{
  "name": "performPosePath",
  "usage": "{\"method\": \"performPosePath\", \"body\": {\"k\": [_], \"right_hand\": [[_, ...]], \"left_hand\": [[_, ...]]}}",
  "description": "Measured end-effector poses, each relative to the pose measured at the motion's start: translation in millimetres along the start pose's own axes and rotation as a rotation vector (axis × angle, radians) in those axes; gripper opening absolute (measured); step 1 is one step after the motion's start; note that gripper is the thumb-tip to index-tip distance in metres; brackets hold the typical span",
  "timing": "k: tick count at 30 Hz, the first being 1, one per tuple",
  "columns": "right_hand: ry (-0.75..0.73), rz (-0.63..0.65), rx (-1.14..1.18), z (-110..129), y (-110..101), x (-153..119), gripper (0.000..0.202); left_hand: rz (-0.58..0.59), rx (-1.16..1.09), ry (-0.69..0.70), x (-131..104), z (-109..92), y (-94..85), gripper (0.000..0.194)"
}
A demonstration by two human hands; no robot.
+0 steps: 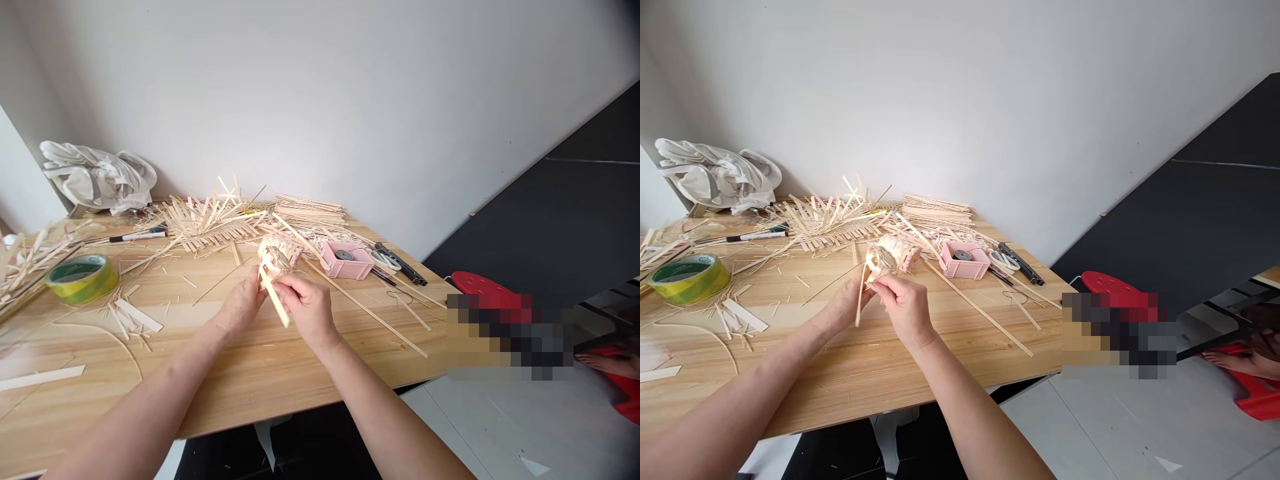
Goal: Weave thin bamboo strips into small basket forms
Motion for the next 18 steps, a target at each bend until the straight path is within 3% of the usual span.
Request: {"method": "performPosePath", "body": {"k": [4,10,13,18], "right_hand": [[-0.153,-0.061,-0.097,7.6,-0.5,-0.6,0.020],[-0.292,0.089,-0.163,7.2,-14.9,-7.2,0.027],[-0.237,0.080,-0.149,-7.0,-33.5,-7.0,0.029],[0.037,-0.072,-0.105,-29.4,-60.9,4.5,0.014]], "left_hand": [[0.040,0.073,-0.115,-2.8,0.0,1.5,0.035],[0.051,0.290,-0.141,-1.2,1.5,-6.7,0.038],[0.023,0.466,-0.106,1.6,4.7,-12.4,0.036],[0.028,0.623,-0.029,1.0,1.6,-14.9,0.035]]}}
Point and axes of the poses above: each hand's wrist, its own x-axis towards the middle knuckle, its own y-axis out of the palm, z = x × y, the point moved 5 cm from there along x, towards the middle knuckle, and after that the axes turned 13 degrees about -x, right-handed, at the moved point
